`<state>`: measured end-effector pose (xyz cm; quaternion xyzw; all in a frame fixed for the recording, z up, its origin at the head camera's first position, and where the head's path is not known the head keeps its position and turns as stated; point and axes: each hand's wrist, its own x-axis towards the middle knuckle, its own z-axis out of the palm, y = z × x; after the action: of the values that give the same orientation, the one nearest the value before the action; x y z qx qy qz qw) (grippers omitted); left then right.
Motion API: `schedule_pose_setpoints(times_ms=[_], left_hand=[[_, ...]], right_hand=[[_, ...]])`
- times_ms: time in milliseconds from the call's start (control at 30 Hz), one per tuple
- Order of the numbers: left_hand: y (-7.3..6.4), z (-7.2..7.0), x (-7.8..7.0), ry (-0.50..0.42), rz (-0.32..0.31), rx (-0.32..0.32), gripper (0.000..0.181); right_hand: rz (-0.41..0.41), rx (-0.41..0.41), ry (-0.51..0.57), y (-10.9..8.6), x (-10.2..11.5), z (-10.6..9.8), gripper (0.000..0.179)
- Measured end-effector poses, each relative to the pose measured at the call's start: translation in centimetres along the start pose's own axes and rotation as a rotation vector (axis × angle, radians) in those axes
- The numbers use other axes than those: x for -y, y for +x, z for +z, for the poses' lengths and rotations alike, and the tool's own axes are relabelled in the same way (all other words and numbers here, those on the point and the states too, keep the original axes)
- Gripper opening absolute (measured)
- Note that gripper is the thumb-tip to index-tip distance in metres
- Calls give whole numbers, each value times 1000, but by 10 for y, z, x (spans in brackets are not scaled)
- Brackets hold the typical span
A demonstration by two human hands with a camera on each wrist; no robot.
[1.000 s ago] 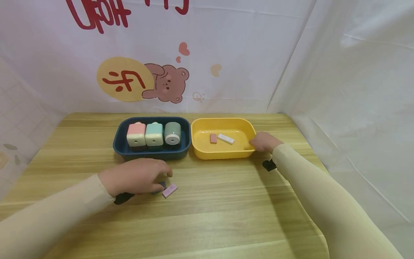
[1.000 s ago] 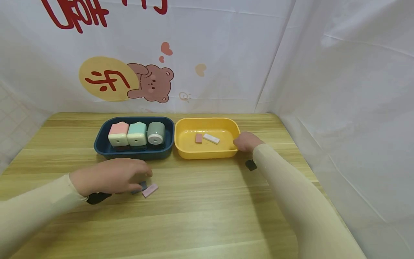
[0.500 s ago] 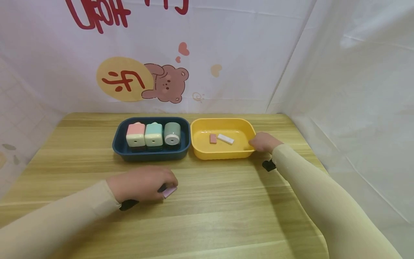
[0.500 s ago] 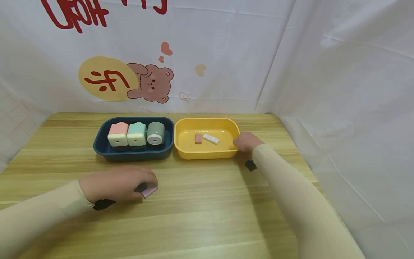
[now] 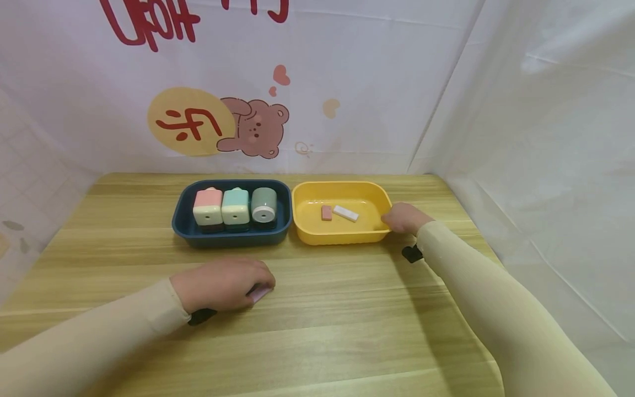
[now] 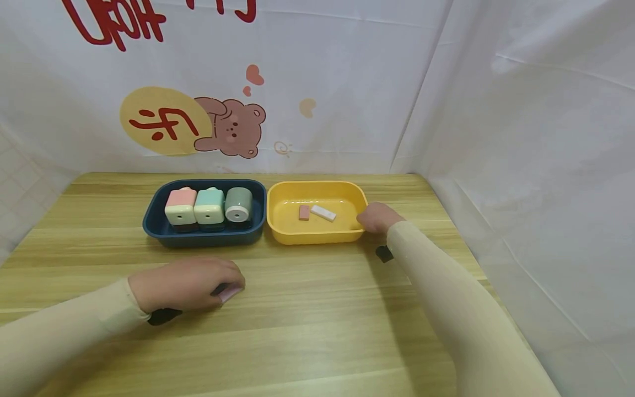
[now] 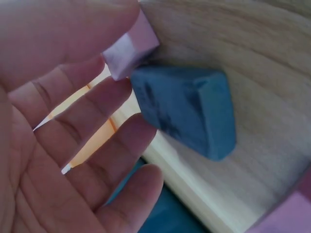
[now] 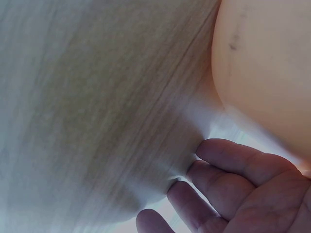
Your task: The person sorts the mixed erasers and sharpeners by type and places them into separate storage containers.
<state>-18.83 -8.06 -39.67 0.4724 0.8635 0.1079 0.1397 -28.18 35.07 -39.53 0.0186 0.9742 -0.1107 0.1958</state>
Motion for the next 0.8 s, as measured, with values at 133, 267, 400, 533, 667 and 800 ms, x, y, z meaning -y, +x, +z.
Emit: schedule_pose_setpoints(times_ms=[133, 267, 400, 533, 667, 800], left_hand=[[1, 1, 0, -6, -10, -1, 16], [2, 3, 1, 1, -6, -9, 15], [2, 3, 1, 5, -1, -12, 16], [2, 2, 0, 2, -10, -1, 16], [2, 1, -1, -3, -23, 13, 15], [2, 1, -1, 4, -30, 16, 14]], right_hand=[[-4, 0, -6, 2, -2, 1, 26], [-3, 1, -8, 3, -3, 2, 27], [-3, 0, -12, 2, -2, 2, 27], [-4, 2, -12, 1, -2, 1, 27], [-4, 1, -11, 2, -2, 1, 27], [-4, -1, -11, 2, -1, 1, 27]])
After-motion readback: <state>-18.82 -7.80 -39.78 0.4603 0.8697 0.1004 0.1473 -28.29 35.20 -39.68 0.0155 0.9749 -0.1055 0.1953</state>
